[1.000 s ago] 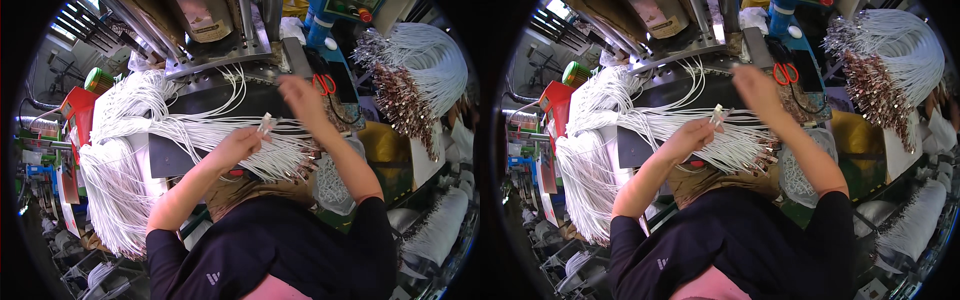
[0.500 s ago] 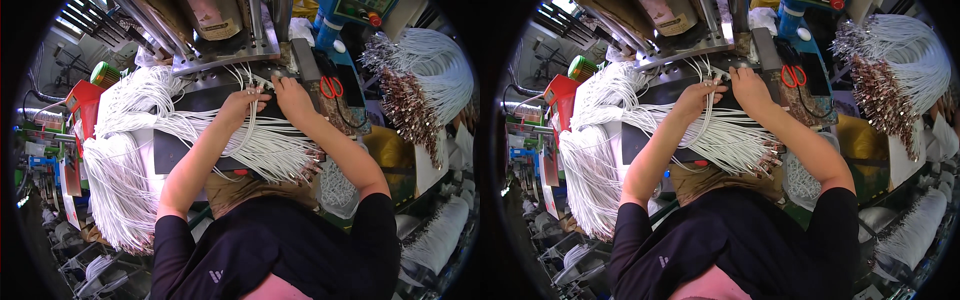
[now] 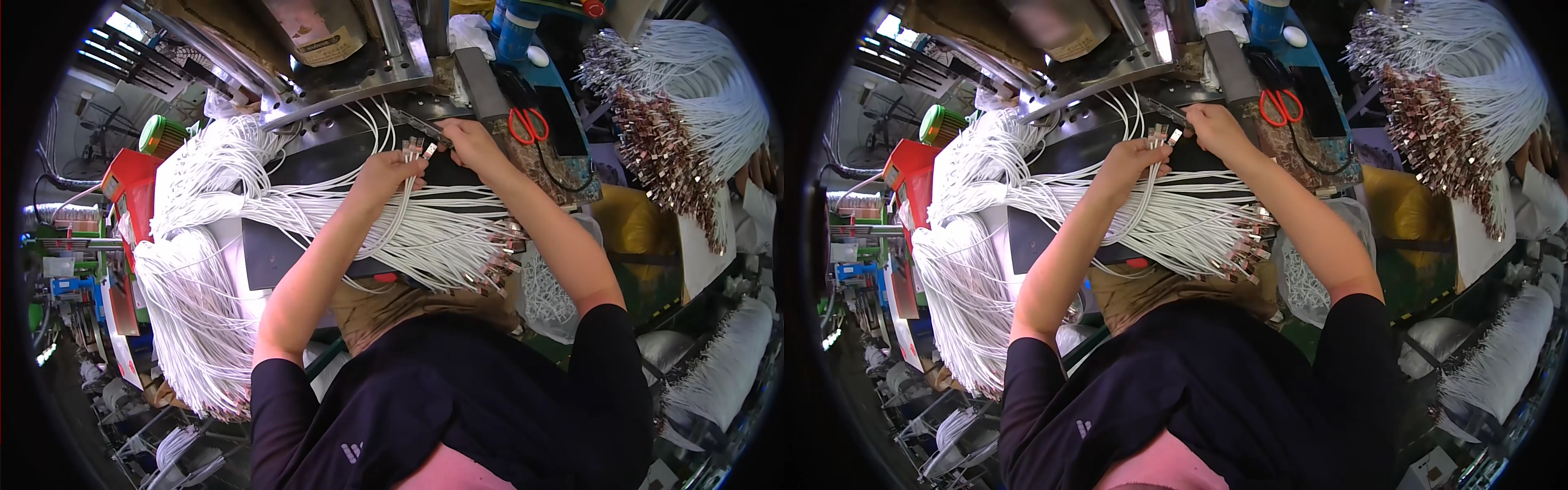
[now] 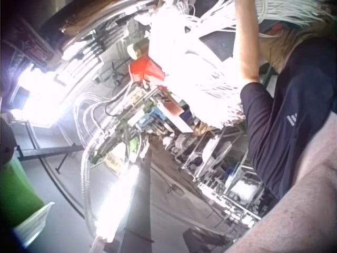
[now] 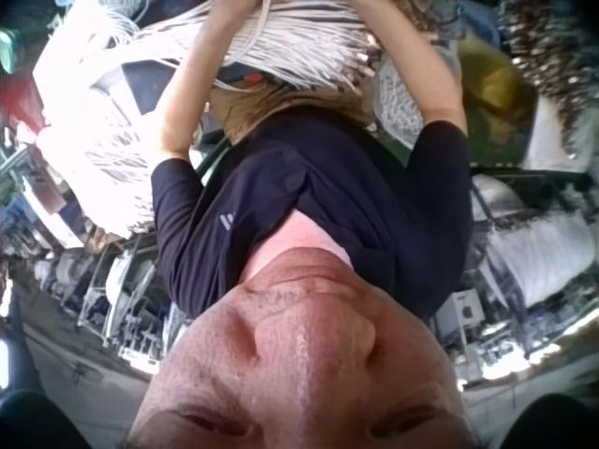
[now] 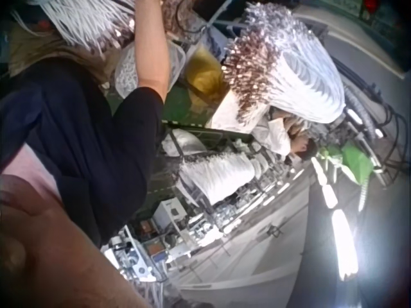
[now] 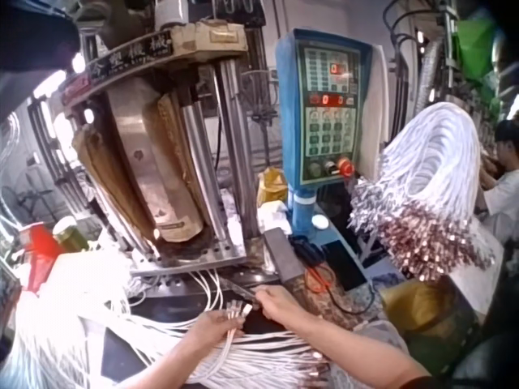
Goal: Organizing and placing bundles of white wires into a manufacturing machine fixture.
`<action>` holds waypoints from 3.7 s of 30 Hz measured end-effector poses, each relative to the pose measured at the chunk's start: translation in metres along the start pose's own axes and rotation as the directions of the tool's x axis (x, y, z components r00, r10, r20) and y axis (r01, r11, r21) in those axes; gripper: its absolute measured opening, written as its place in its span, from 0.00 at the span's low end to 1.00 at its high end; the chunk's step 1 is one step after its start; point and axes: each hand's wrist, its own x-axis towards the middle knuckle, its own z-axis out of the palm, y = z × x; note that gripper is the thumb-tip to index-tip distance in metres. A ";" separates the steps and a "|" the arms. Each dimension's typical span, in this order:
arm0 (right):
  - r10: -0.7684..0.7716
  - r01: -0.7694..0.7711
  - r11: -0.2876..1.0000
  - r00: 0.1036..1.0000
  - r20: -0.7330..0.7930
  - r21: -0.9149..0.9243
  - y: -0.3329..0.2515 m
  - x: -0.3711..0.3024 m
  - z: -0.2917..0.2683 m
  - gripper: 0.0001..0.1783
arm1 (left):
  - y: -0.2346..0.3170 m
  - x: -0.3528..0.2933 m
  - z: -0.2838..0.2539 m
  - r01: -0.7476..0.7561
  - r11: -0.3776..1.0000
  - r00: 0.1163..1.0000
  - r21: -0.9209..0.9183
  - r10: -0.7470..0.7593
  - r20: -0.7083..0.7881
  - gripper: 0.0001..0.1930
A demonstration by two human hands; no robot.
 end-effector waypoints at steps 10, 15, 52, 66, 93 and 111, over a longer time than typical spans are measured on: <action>-0.066 0.068 0.984 0.998 0.020 -0.165 -0.001 -0.003 -0.001 0.21 | 0.004 -0.002 0.002 0.016 0.999 0.999 0.048 -0.017 0.038 0.11; -0.116 0.117 0.943 0.993 0.021 -0.310 0.008 -0.002 0.001 0.20 | 0.006 0.004 -0.001 0.027 1.000 0.998 0.009 -0.028 0.063 0.12; -0.090 0.187 0.872 0.970 0.227 -0.452 -0.007 -0.011 -0.026 0.24 | 0.014 0.009 -0.003 0.111 0.993 0.994 0.029 -0.111 0.015 0.14; -0.062 0.167 0.860 0.972 0.227 -0.482 -0.007 -0.012 -0.029 0.22 | 0.015 0.005 -0.018 0.083 0.967 0.997 0.242 -0.079 -0.027 0.17; -0.106 0.185 0.904 0.970 0.216 -0.386 -0.006 -0.013 -0.032 0.25 | 0.010 0.005 0.001 0.104 0.994 0.993 -0.016 -0.105 -0.062 0.09; -0.025 0.154 0.861 0.964 0.263 -0.484 -0.013 -0.012 -0.034 0.19 | 0.005 0.002 -0.017 0.040 0.988 0.999 0.148 -0.039 -0.014 0.11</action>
